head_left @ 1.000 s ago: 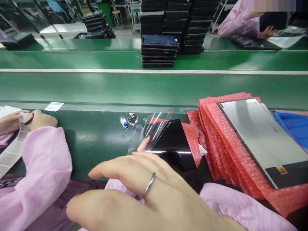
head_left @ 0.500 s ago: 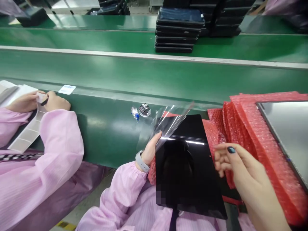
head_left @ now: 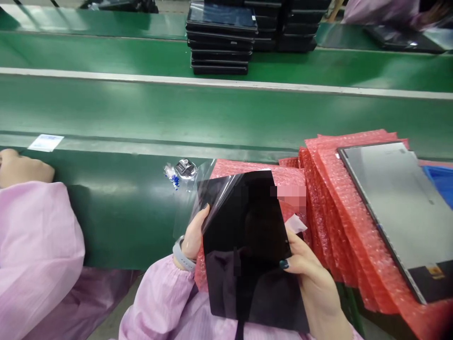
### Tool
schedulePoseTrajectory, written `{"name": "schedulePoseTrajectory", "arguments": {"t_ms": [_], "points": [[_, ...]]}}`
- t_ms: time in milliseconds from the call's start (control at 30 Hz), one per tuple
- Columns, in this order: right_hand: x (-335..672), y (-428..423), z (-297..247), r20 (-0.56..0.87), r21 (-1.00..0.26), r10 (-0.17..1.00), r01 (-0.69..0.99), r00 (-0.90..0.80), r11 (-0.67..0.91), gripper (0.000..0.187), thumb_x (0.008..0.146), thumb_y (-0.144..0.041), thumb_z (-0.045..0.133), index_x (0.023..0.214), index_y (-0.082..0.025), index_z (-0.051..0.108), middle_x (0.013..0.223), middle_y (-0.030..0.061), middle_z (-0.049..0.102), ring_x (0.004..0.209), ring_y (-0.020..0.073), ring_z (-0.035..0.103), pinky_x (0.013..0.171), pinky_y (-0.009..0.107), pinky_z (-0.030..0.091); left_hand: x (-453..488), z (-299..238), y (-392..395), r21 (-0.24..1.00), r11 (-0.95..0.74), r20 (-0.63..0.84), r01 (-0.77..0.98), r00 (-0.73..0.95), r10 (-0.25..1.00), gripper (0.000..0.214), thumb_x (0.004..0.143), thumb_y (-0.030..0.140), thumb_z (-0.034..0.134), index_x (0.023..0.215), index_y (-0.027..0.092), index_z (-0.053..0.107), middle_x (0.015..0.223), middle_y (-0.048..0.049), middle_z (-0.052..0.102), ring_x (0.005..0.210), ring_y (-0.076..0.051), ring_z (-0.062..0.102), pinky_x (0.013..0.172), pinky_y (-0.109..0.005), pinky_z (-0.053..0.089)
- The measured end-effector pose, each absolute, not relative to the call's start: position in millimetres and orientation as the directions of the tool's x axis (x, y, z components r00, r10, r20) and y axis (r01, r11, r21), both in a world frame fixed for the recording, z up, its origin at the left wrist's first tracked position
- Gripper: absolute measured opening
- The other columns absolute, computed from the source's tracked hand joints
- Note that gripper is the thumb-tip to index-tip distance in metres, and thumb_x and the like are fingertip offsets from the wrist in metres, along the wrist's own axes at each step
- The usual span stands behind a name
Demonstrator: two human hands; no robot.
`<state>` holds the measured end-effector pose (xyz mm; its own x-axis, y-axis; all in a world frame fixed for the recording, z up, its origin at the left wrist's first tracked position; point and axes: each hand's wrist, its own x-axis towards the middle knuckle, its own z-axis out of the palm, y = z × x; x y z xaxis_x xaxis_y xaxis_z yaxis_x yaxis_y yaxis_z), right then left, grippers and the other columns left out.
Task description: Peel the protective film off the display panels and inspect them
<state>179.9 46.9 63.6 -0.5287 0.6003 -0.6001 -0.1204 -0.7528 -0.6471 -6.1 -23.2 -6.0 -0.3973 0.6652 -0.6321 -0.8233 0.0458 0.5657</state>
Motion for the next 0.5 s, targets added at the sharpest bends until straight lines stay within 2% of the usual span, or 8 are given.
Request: {"name": "schedulePoseTrajectory", "arguments": {"t_ms": [67,133,167,233,300,367,433,500], "points": [[176,47,65,-0.652,-0.586,0.567,-0.140,-0.502,-0.798,0.049,0.063,-0.017,0.061,0.111,-0.022,0.062,0.082,0.0019,0.053,0.071,0.0005,0.046,0.064,0.003,0.038,-6,-10,-26,0.577,0.040,-0.630,-0.816,-0.413,0.658,0.044,0.059,0.049,0.081,0.094,0.024,0.074,0.117,0.0030,0.061,0.121,-0.015,0.051,0.101,-0.015,0.042],[172,48,65,-0.687,-0.568,0.571,-0.158,-0.450,-0.807,0.044,0.066,-0.021,0.062,0.110,-0.023,0.063,0.092,0.0017,0.057,0.082,0.0029,0.053,0.075,0.004,0.045,-6,-9,-27,0.593,0.035,-0.639,-0.805,-0.443,0.629,0.038,0.060,0.042,0.082,0.090,0.020,0.074,0.111,-0.0002,0.063,0.113,-0.016,0.057,0.096,-0.015,0.045],[169,49,65,-0.695,-0.580,0.582,-0.150,-0.422,-0.801,0.040,0.066,-0.023,0.062,0.107,-0.022,0.064,0.094,0.0016,0.058,0.085,0.0044,0.056,0.076,0.005,0.046,-6,-6,-26,0.590,0.040,-0.665,-0.806,-0.458,0.589,0.030,0.063,0.036,0.081,0.087,0.019,0.075,0.106,-0.0008,0.065,0.108,-0.016,0.059,0.094,-0.014,0.046],[164,51,67,-0.712,-0.590,0.592,-0.135,-0.377,-0.796,0.030,0.067,-0.026,0.062,0.096,-0.018,0.062,0.084,0.0017,0.055,0.073,0.0049,0.055,0.063,0.007,0.045,-6,4,-23,0.589,0.035,-0.711,-0.808,-0.497,0.498,0.004,0.073,0.014,0.072,0.076,0.016,0.074,0.093,-0.0001,0.067,0.093,-0.012,0.064,0.093,-0.014,0.046],[159,53,70,-0.723,-0.585,0.596,-0.149,-0.348,-0.797,0.022,0.069,-0.028,0.063,0.083,-0.013,0.054,0.067,0.0014,0.043,0.055,0.0009,0.042,0.047,0.006,0.031,-5,16,-19,0.564,0.069,-0.774,-0.823,-0.498,0.390,0.027,0.077,-0.004,0.058,0.063,0.015,0.070,0.076,0.0045,0.066,0.073,-0.003,0.064,0.098,-0.007,0.037],[155,54,74,-0.749,-0.544,0.581,-0.204,-0.318,-0.814,0.029,0.070,-0.031,0.068,0.079,-0.011,0.049,0.065,0.0009,0.037,0.051,-0.0014,0.035,0.043,0.005,0.026,-5,25,-15,0.602,0.109,-0.775,-0.791,-0.546,0.319,0.028,0.074,-0.005,0.061,0.056,0.016,0.067,0.067,0.0083,0.064,0.063,0.002,0.060,0.098,-0.001,0.029],[151,56,78,-0.781,-0.507,0.566,-0.263,-0.263,-0.821,0.030,0.071,-0.034,0.071,0.088,-0.014,0.057,0.078,0.0006,0.050,0.059,-0.0006,0.043,0.048,0.005,0.037,-4,28,-13,0.637,0.135,-0.757,-0.759,-0.584,0.294,0.016,0.066,0.005,0.073,0.056,0.016,0.067,0.068,0.0093,0.064,0.064,0.003,0.059,0.094,0.002,0.031],[148,56,81,-0.787,-0.495,0.574,-0.324,-0.227,-0.806,0.036,0.076,-0.035,0.069,0.108,-0.020,0.060,0.107,-0.0023,0.057,0.075,0.0013,0.053,0.064,0.006,0.050,-3,27,-12,0.686,0.138,-0.719,-0.715,-0.634,0.284,0.014,0.061,0.010,0.078,0.057,0.017,0.067,0.070,0.0102,0.064,0.066,0.003,0.059,0.084,0.005,0.036]]}}
